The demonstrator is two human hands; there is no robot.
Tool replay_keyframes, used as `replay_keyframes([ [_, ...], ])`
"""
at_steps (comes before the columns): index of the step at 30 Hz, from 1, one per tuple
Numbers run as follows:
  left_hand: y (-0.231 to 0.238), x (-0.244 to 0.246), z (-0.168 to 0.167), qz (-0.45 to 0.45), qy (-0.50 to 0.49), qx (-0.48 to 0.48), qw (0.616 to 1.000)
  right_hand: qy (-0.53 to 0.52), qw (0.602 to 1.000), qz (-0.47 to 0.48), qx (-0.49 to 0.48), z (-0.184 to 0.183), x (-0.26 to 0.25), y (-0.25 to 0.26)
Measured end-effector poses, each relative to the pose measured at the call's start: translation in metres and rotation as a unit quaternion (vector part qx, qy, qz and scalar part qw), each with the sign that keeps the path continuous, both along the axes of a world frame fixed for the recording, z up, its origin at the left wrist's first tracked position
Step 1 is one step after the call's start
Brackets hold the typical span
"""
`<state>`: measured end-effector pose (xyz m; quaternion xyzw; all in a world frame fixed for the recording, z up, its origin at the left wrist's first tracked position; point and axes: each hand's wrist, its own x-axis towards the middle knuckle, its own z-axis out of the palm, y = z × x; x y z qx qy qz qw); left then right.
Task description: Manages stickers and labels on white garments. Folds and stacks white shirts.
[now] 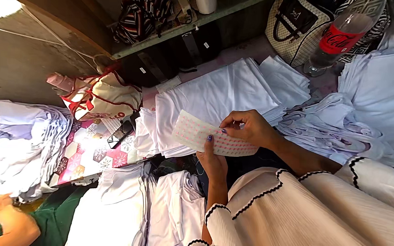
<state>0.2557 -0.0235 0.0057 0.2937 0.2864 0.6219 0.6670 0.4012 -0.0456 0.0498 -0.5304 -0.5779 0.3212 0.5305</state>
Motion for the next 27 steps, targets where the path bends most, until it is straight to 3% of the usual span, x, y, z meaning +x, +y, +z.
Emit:
replay_keyframes([
  [3, 0.002, -0.006, -0.001, -0.013, -0.01, 0.014, 1.0, -0.007, 1.0, 0.0, 0.007, 0.0, -0.003, -0.001],
  [11, -0.001, -0.005, -0.003, -0.047, -0.046, 0.02, 0.998, -0.119, 0.98, -0.068, 0.144, -0.007, -0.011, -0.003],
  [19, -0.014, 0.004, -0.029, -0.095, -0.109, 0.076, 0.987, -0.108, 0.976, -0.089, 0.164, 0.0, -0.013, -0.012],
  [23, -0.013, 0.009, -0.016, -0.026, -0.064, 0.047, 0.997, -0.163, 0.968, -0.085, 0.174, -0.001, -0.013, -0.013],
  [27, -0.007, -0.001, -0.004, -0.036, 0.03, 0.053, 0.997, -0.273, 0.94, -0.049, 0.2, 0.002, 0.001, -0.01],
])
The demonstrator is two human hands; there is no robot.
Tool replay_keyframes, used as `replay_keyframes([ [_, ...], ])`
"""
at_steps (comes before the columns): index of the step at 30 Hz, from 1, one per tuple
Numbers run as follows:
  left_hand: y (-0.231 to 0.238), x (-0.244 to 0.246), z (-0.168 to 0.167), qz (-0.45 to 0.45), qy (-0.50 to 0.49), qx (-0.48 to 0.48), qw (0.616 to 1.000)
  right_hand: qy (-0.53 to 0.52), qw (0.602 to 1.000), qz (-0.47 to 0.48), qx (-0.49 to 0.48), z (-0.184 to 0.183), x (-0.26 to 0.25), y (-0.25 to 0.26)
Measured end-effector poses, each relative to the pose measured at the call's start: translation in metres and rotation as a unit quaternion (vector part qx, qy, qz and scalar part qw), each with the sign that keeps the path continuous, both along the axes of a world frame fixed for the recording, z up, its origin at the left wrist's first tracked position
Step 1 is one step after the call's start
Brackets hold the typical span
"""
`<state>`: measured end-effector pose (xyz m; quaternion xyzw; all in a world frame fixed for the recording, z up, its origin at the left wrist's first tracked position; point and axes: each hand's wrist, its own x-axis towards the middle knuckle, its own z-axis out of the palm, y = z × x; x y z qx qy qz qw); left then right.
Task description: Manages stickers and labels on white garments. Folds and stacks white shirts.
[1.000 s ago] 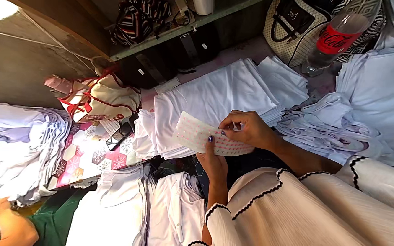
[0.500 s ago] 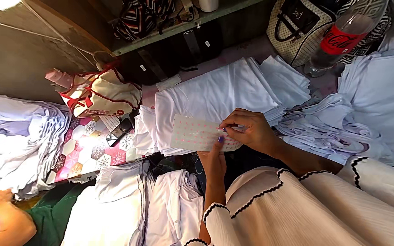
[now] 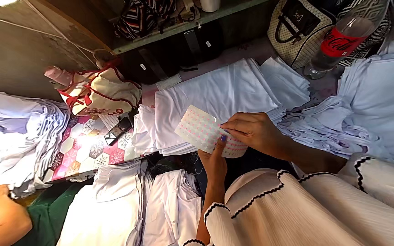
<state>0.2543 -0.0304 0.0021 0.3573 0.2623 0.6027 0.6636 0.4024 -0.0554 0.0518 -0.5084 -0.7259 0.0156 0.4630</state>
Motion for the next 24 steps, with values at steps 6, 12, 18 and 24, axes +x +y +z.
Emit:
replay_keyframes([
  [6, 0.004, -0.013, 0.002, -0.017, 0.16, 0.105, 0.981, -0.132, 0.989, 0.064, -0.005, 0.007, 0.021, 0.005],
  [12, 0.007, -0.013, 0.008, -0.031, 0.257, 0.17, 0.951, -0.191, 0.976, 0.1, 0.005, 0.007, 0.034, 0.008],
  [18, 0.007, -0.007, 0.005, -0.047, 0.262, 0.166, 0.95, -0.212, 0.974, 0.083, 0.014, -0.003, 0.037, 0.007],
  [24, 0.003, -0.005, 0.005, -0.047, 0.265, 0.153, 0.951, -0.208, 0.975, 0.079, 0.003, -0.007, 0.037, 0.005],
])
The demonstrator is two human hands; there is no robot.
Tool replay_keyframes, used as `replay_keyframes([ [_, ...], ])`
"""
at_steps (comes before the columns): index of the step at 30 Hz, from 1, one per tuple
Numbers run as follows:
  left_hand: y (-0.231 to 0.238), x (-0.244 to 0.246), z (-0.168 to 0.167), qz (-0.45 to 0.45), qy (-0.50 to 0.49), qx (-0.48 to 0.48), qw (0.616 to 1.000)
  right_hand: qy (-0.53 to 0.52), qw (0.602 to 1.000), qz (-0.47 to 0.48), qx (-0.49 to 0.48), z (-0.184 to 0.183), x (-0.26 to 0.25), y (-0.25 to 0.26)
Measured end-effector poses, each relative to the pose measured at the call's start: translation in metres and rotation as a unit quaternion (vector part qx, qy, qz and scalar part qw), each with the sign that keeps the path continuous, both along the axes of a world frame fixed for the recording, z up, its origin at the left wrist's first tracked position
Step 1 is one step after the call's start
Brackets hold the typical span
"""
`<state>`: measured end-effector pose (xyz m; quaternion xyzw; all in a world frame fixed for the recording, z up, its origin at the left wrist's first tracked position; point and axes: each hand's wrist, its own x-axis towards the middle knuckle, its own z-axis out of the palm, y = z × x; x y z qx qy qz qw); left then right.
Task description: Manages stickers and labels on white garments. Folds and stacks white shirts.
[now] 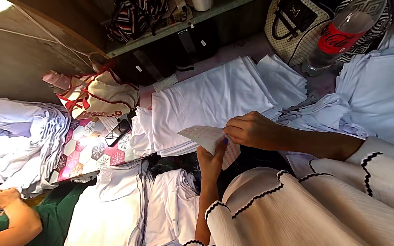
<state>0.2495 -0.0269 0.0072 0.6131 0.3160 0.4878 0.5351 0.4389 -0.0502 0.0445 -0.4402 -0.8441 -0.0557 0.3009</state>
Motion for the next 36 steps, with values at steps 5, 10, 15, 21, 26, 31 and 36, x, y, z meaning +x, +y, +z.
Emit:
replay_keyframes([
  [5, -0.001, 0.0, -0.002, 0.001, -0.012, -0.031, 0.999, 0.009, 1.0, -0.013, 0.023, -0.011, -0.003, 0.0],
  [10, -0.004, 0.0, -0.004, -0.004, -0.035, -0.082, 0.996, 0.119, 0.993, 0.001, -0.005, -0.018, 0.0, -0.001],
  [15, -0.005, -0.002, 0.0, 0.005, -0.047, -0.097, 0.994, 0.151, 0.988, 0.012, -0.04, -0.014, 0.001, -0.004],
  [21, -0.005, -0.005, -0.005, 0.005, -0.045, -0.056, 0.997, 0.025, 1.0, -0.004, -0.005, -0.007, -0.007, -0.009],
  [26, -0.003, -0.007, -0.007, 0.012, -0.046, -0.049, 0.998, -0.023, 0.999, -0.008, 0.035, -0.01, -0.014, -0.008],
  [31, -0.005, -0.007, -0.005, 0.012, -0.051, -0.085, 0.995, 0.052, 0.999, 0.0, 0.015, -0.017, -0.013, -0.001],
  [36, -0.004, -0.009, -0.005, 0.003, -0.048, -0.101, 0.994, 0.212, 0.956, 0.051, -0.195, -0.006, 0.001, 0.005],
])
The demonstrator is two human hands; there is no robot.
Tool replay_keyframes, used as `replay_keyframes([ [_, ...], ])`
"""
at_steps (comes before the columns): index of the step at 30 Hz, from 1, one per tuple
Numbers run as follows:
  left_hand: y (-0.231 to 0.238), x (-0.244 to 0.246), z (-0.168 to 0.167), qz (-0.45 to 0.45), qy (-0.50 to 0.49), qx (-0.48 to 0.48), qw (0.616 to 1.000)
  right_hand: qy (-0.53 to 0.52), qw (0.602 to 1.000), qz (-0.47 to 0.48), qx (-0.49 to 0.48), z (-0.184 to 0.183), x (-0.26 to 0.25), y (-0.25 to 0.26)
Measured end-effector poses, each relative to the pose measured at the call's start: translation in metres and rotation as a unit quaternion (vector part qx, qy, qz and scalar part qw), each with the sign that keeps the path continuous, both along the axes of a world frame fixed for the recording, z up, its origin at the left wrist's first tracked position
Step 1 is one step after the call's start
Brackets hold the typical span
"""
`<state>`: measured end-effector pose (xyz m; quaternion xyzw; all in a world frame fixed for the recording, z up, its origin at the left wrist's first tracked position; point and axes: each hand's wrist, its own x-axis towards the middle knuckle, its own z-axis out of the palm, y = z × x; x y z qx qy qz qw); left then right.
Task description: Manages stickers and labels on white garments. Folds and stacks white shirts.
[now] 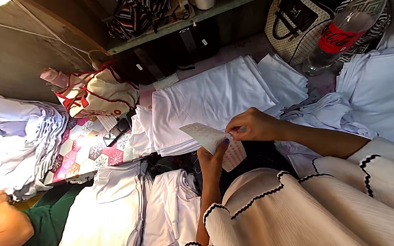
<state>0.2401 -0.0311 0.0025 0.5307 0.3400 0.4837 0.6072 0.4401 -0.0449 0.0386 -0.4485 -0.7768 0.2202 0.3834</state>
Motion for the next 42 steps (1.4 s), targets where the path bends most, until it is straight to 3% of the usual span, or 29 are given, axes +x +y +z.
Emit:
replay_keyframes([
  [10, 0.002, 0.005, 0.001, -0.036, 0.015, -0.005, 0.999, 0.056, 0.993, 0.042, -0.093, -0.002, 0.02, 0.005],
  [14, 0.005, 0.009, 0.001, -0.067, 0.05, -0.022, 0.996, 0.023, 0.997, 0.03, -0.062, -0.013, 0.028, -0.001],
  [18, 0.012, 0.012, 0.003, -0.119, 0.089, -0.041, 0.988, -0.051, 0.998, -0.018, -0.013, -0.021, 0.031, -0.011],
  [21, 0.02, 0.016, 0.004, -0.158, 0.139, -0.051, 0.976, -0.043, 0.996, -0.078, 0.003, -0.026, 0.041, -0.02],
  [23, 0.026, 0.017, 0.005, -0.108, 0.203, 0.009, 0.973, -0.001, 0.992, -0.128, 0.007, -0.032, 0.057, -0.028],
  [25, 0.039, 0.015, 0.007, 0.03, 0.329, 0.159, 0.93, 0.056, 0.979, -0.195, -0.001, -0.042, 0.084, -0.04],
  [27, 0.059, 0.019, 0.019, 0.154, 0.423, 0.285, 0.846, 0.138, 0.951, -0.277, -0.02, -0.053, 0.113, -0.058],
  [29, 0.072, 0.036, 0.035, 0.207, 0.496, 0.355, 0.765, 0.218, 0.914, -0.34, -0.043, -0.056, 0.132, -0.071],
  [32, 0.068, 0.086, 0.032, 0.066, 0.539, 0.407, 0.734, 0.242, 0.896, -0.367, -0.063, -0.074, 0.138, -0.078],
  [35, 0.068, 0.138, -0.025, -0.132, 0.507, 0.46, 0.717, 0.213, 0.904, -0.361, -0.084, -0.095, 0.129, -0.066],
  [37, 0.068, 0.161, -0.053, -0.238, 0.516, 0.428, 0.703, 0.2, 0.911, -0.351, -0.08, -0.105, 0.122, -0.063],
  [39, 0.066, 0.169, -0.062, -0.265, 0.524, 0.406, 0.701, 0.192, 0.918, -0.339, -0.073, -0.109, 0.111, -0.062],
  [42, 0.074, 0.166, -0.052, -0.277, 0.522, 0.341, 0.731, 0.126, 0.944, -0.304, -0.031, -0.119, 0.091, -0.057],
])
